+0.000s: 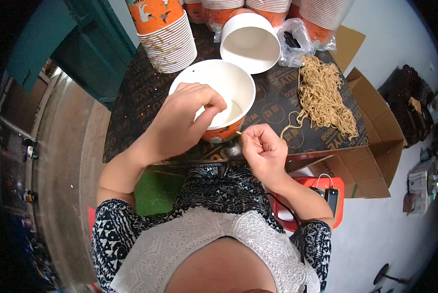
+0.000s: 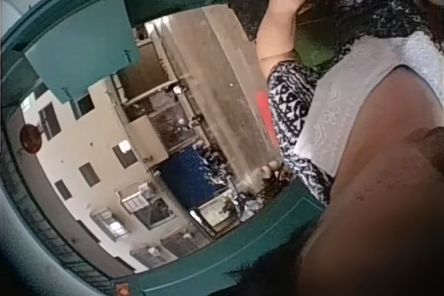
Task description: Attaching strings to paper cups at a manufacturing workbench.
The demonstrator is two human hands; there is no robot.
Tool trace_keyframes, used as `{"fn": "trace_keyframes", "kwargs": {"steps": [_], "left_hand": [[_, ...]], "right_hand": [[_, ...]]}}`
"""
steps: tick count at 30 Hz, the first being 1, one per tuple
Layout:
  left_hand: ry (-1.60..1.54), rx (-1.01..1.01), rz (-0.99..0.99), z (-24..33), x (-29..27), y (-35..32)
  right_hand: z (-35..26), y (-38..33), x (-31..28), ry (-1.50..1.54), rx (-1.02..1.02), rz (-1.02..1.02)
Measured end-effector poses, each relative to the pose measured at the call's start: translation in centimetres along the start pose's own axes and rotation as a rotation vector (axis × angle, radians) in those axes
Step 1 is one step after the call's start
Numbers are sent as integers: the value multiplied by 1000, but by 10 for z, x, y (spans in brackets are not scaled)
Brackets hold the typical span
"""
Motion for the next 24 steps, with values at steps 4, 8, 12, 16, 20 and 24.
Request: {"fn": "trace_keyframes", "kwargs": {"steps": [4, 8, 12, 16, 20, 24], "left_hand": [[-184, -218, -198, -16, 11, 9], [-252, -344, -391, -16, 16, 20], [-221, -297, -453, -19, 20, 23], [-207, -273, -484, -20, 19, 25], [-222, -316, -573, -16, 17, 26], [-235, -347, -618, -16, 17, 26]], "right_hand": [[6, 5, 2, -89, -106, -21], [9, 8, 3, -198, -212, -10], [7, 11, 5, -276, -291, 9], [8, 12, 6, -343, -345, 1], [7, 12, 7, -399, -396, -5], [7, 12, 8, -409, -436, -9]]}}
Point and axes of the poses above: each hand's wrist, its own y-axis towards the middle knuckle, its own x-axis out of the palm, z = x × y, the point moved 2 cm from there along y, towards the middle knuckle, and after that the axes turned 10 degrees about -x, right-handed, at the moved point
